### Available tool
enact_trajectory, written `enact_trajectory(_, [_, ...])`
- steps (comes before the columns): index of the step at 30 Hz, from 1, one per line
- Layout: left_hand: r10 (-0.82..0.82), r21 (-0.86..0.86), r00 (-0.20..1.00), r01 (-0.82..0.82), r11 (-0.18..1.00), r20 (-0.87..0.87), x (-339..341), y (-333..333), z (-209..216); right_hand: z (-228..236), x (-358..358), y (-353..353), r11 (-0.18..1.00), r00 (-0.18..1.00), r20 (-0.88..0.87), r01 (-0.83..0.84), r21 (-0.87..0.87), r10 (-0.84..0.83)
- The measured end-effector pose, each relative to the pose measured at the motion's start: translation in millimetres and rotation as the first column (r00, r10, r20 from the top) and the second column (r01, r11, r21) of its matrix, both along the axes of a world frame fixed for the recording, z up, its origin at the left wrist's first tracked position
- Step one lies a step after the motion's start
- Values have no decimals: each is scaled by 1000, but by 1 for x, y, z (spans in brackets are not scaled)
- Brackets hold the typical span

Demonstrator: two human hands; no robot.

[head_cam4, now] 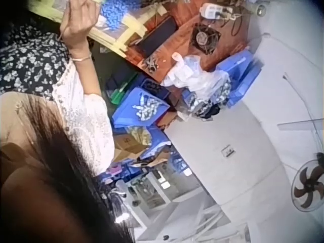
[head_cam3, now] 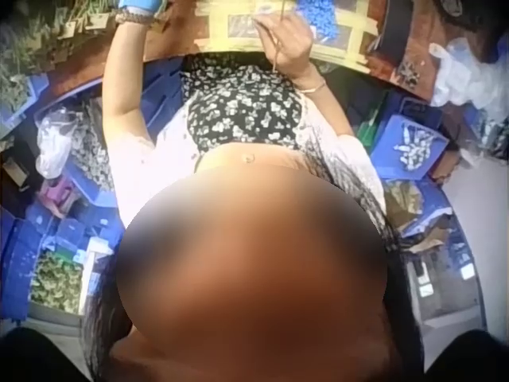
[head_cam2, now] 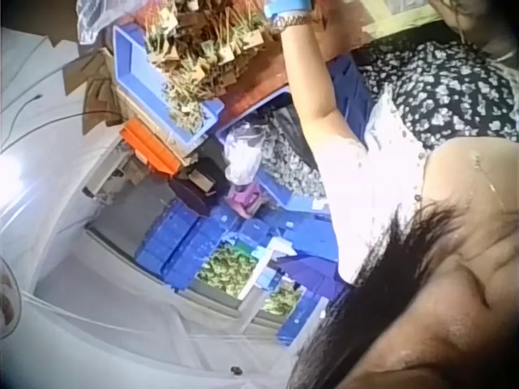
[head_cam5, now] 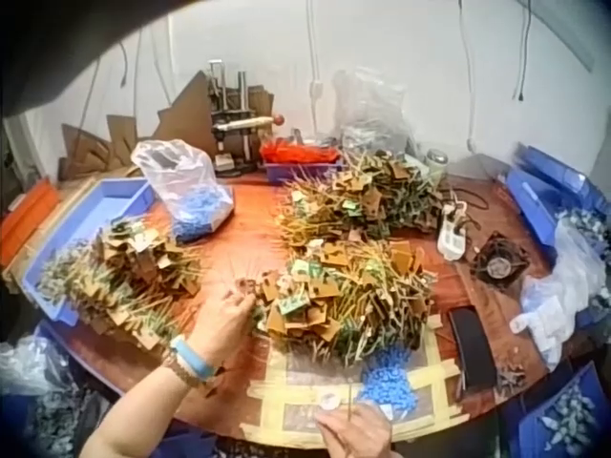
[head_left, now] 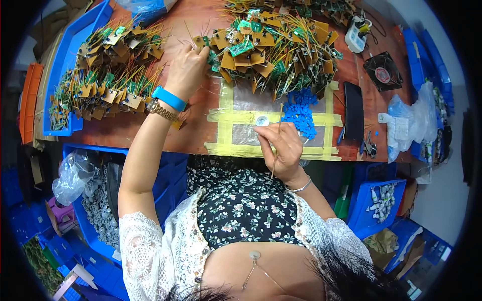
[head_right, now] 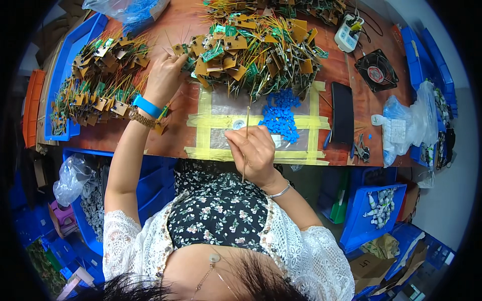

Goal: Assembling components onto small circuit boards at a workbench.

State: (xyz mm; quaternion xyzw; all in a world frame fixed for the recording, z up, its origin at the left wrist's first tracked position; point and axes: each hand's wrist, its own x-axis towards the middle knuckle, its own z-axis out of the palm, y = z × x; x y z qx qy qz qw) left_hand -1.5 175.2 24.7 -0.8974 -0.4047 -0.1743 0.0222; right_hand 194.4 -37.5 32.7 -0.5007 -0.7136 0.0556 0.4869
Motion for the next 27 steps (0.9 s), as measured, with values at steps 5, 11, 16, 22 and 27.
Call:
enact_trajectory(5, [124, -223, 961, -68, 973, 249, 2, -10, 17, 1, 5, -6, 999, 1000, 7, 31, -9, -31])
enact_trajectory(11, [320, -455, 592, 90, 886, 740, -15, -30, 1, -8, 20, -14, 997, 999, -25, 20, -69, -22])
enact_trajectory(16, [291, -260, 620, -143, 955, 728, -5, -65, 9, -9, 20, -9, 997, 998, -65, -31, -72, 27])
enact_trajectory(22, [277, -228, 295, -190, 955, 914, -13, -104, 25, -5, 27, -14, 954, 941, -337, -94, -285, -8])
enact_trajectory(27, [314, -300, 476, -106, 948, 822, -2, -150, -2, -21, 24, -16, 885, 877, -468, -128, -447, -109])
